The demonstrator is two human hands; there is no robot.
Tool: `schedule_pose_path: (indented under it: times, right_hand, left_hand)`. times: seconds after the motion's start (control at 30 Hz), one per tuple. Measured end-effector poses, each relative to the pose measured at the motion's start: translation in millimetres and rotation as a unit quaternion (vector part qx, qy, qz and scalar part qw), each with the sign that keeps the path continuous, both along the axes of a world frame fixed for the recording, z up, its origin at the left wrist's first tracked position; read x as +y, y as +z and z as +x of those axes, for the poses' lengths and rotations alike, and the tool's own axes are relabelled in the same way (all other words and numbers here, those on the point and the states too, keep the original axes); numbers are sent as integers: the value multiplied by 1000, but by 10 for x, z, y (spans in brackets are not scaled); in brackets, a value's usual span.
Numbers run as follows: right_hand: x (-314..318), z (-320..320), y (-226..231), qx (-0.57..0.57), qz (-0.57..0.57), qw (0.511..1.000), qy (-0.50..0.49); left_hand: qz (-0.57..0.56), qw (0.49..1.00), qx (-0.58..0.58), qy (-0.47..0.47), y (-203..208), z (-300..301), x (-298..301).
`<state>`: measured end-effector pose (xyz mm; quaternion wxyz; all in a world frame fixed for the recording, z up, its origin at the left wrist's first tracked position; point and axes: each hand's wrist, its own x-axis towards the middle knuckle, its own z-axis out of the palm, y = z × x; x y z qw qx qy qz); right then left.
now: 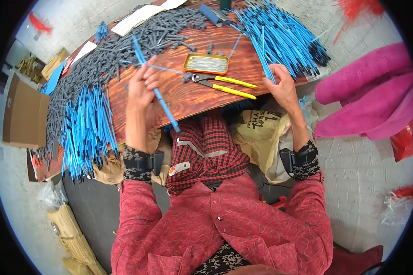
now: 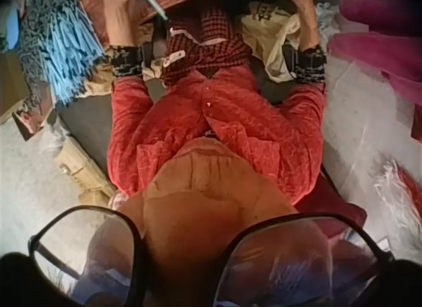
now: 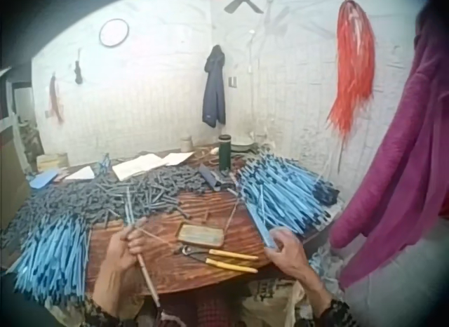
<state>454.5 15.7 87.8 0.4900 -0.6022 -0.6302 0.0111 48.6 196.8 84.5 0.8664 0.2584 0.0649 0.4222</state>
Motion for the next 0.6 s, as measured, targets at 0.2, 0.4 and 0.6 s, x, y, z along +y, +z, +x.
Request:
schedule_pose_path:
  times: [0.2,0.4,0.6]
  right_hand:
    - [-420,141,-90,-114,-99,983,-105]
    - [-617,-238,455,148,-220,964,27]
    - [-613,-444,532,182,-123,974,52]
  left_hand:
    - [-9,982,184,-47,-74,-251,-576]
    - [-49,976,209,19,-275,-303,-133]
    - [-7,960,258,107,-245,-84,54]
